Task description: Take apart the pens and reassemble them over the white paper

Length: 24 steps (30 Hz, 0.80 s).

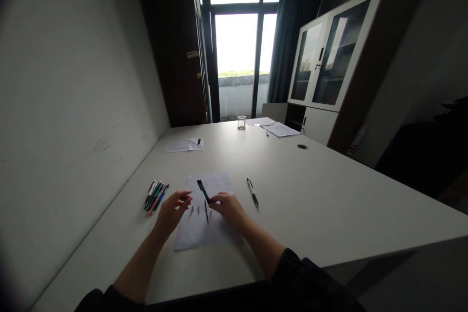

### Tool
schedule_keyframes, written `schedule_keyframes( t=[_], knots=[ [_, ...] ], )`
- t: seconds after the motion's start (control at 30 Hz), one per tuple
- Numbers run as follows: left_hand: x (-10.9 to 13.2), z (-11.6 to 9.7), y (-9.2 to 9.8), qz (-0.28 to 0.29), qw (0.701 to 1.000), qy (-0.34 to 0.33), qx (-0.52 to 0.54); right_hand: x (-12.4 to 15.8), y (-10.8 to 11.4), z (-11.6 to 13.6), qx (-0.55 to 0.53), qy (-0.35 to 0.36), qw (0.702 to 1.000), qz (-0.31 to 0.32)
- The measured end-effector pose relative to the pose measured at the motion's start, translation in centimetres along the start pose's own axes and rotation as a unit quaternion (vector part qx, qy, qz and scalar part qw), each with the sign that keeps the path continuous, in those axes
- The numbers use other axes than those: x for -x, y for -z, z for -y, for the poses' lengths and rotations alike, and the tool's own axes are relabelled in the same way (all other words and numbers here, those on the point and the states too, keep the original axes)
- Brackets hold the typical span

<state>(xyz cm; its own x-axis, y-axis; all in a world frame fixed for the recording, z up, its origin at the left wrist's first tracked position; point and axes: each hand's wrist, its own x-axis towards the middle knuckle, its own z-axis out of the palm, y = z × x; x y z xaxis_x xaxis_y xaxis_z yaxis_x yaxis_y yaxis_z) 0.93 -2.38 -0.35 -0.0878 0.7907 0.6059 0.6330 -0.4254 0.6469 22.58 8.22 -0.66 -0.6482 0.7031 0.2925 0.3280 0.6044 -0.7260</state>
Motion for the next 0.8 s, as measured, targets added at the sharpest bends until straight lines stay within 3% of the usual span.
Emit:
schedule_keyframes(
  t=[0.5,0.8],
  knots=[
    [0.0,0.0,0.0,0.0,1.0,0.003,0.0,0.2,0.3,0.9,0.001,0.033,0.998,-0.053],
    [0.0,-0.5,0.3,0.004,1.0,0.014,0.021,0.5,0.3,0.9,0.073,0.092,0.989,-0.094]
  ],
)
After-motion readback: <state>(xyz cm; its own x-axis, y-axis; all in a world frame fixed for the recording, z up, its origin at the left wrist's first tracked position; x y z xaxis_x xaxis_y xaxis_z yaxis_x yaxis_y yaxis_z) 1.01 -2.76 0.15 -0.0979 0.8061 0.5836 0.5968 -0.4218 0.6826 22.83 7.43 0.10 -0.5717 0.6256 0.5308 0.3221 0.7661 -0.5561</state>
